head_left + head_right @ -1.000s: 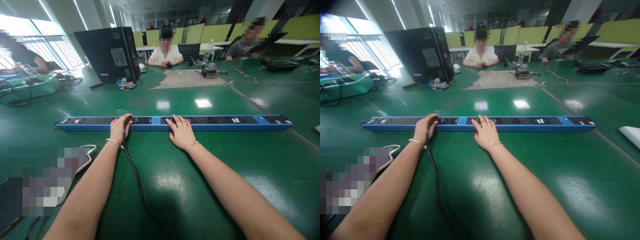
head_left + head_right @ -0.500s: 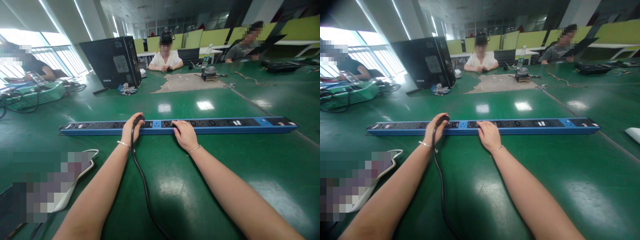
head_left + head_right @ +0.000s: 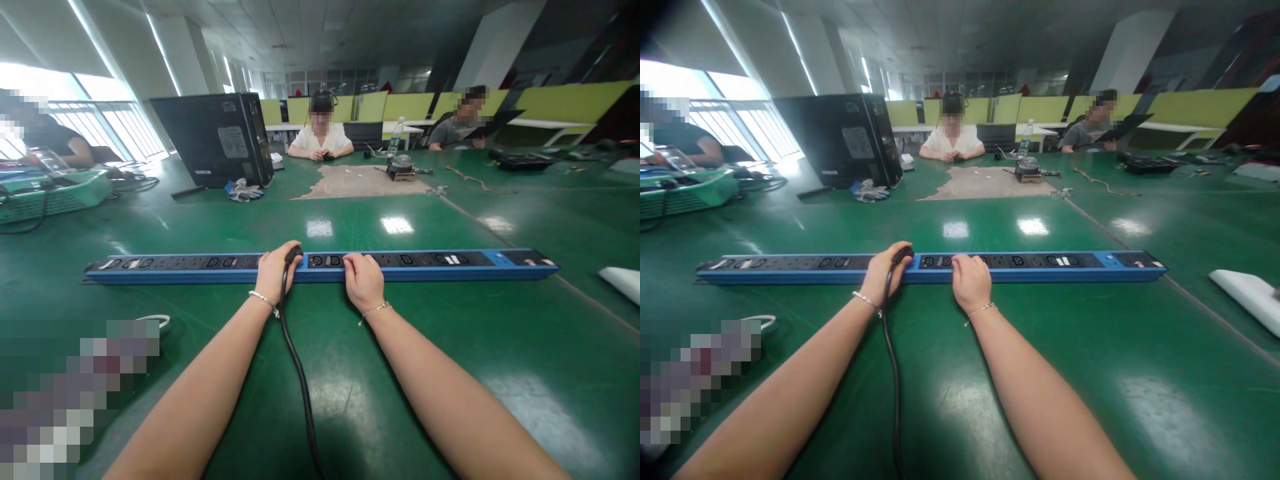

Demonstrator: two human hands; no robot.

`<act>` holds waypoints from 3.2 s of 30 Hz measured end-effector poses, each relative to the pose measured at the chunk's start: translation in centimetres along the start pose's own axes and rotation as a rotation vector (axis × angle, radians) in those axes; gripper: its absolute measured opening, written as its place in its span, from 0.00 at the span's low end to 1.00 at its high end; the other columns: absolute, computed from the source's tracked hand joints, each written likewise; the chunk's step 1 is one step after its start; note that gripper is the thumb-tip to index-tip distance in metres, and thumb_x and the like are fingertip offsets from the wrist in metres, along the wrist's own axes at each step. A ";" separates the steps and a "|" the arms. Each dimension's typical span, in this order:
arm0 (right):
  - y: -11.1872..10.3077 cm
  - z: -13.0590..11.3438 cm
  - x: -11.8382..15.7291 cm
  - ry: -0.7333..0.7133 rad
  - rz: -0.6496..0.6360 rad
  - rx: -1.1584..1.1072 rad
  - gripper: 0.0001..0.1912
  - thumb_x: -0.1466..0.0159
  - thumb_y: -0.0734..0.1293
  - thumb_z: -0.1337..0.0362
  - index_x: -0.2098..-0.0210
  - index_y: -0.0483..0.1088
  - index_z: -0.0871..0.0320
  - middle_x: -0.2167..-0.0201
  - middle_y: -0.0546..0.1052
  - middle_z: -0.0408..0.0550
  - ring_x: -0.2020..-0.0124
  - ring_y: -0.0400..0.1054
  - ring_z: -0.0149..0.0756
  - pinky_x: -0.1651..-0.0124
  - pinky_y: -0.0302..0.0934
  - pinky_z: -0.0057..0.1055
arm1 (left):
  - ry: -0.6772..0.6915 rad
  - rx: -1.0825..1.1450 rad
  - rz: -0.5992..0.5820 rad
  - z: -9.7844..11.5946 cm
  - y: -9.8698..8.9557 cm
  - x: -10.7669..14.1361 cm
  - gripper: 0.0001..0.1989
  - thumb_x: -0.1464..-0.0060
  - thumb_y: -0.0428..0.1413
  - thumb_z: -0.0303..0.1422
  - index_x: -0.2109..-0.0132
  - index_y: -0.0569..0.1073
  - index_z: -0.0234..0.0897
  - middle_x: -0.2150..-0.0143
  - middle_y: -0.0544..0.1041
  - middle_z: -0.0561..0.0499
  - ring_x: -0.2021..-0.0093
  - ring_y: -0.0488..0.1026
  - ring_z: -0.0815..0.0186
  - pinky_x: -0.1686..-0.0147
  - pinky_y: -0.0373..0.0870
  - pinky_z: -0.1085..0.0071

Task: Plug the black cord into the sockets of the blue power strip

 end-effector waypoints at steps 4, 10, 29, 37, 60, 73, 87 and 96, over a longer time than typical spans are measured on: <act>0.1 0.1 -0.2 -0.017 0.021 -0.047 0.14 0.34 0.55 0.65 0.64 0.72 0.57 0.65 0.77 0.49 0.64 0.65 0.40 0.58 0.58 0.34 | 0.059 -0.012 0.005 0.0 0.3 -0.3 0.15 0.42 0.50 0.35 0.48 0.69 0.43 0.52 0.77 0.49 0.52 0.73 0.61 0.49 0.65 0.63; 0.3 0.0 -0.3 -0.045 0.029 -0.075 0.12 0.38 0.57 0.70 0.64 0.72 0.59 0.65 0.76 0.50 0.62 0.65 0.40 0.56 0.57 0.34 | 0.147 -0.053 -0.021 0.0 0.4 -0.5 0.16 0.42 0.50 0.37 0.48 0.69 0.43 0.54 0.78 0.49 0.55 0.75 0.62 0.53 0.69 0.67; 2.3 -8.1 0.7 -0.342 -0.060 -0.248 0.29 0.41 0.60 0.68 0.40 0.60 0.63 0.37 0.59 0.56 0.37 0.52 0.42 0.37 0.52 0.40 | 0.238 -0.322 -0.078 0.9 1.7 1.6 0.27 0.43 0.49 0.35 0.37 0.57 0.38 0.40 0.67 0.43 0.41 0.65 0.60 0.41 0.56 0.57; 4.6 -9.7 -0.5 -0.386 -0.050 -0.354 0.19 0.38 0.60 0.66 0.50 0.70 0.62 0.44 0.69 0.57 0.41 0.60 0.39 0.37 0.55 0.38 | 0.255 -0.422 -0.090 -0.2 2.9 1.2 0.24 0.44 0.49 0.32 0.40 0.63 0.36 0.43 0.71 0.42 0.43 0.66 0.60 0.41 0.57 0.62; 1.9 -15.9 1.4 -0.392 -0.180 -0.110 0.08 0.39 0.63 0.63 0.66 0.73 0.59 0.64 0.73 0.52 0.58 0.61 0.43 0.50 0.56 0.41 | 0.167 -0.301 0.125 0.1 1.3 1.0 0.21 0.42 0.50 0.46 0.48 0.68 0.37 0.54 0.78 0.46 0.51 0.73 0.63 0.47 0.63 0.65; 1.4 -10.7 -0.8 -0.354 -0.125 -0.355 0.19 0.41 0.58 0.72 0.52 0.69 0.60 0.47 0.70 0.55 0.45 0.61 0.40 0.41 0.56 0.42 | 0.139 -0.272 -0.076 -0.4 1.7 0.1 0.17 0.44 0.49 0.30 0.48 0.70 0.37 0.48 0.76 0.47 0.47 0.70 0.63 0.45 0.62 0.64; 4.6 -8.6 -1.7 -0.286 -0.231 -0.275 0.17 0.39 0.61 0.71 0.52 0.71 0.55 0.46 0.70 0.51 0.48 0.67 0.38 0.45 0.62 0.36 | 0.076 0.262 0.060 -1.4 -0.3 -0.1 0.25 0.54 0.45 0.20 0.47 0.60 0.37 0.46 0.73 0.47 0.45 0.70 0.69 0.47 0.67 0.69; 5.1 -8.9 -1.5 -0.262 -0.167 -0.122 0.17 0.37 0.60 0.68 0.50 0.70 0.52 0.47 0.71 0.51 0.52 0.69 0.41 0.49 0.63 0.39 | 0.141 -0.342 0.229 -0.3 -1.5 0.4 0.16 0.40 0.42 0.29 0.49 0.68 0.36 0.51 0.76 0.43 0.46 0.69 0.58 0.48 0.63 0.59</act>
Point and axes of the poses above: each hand's wrist, its own x-axis away from the middle knuckle, its own y-axis out of the palm, z = x × y, the point moved 8 cm from there along -x, towards the middle knuckle
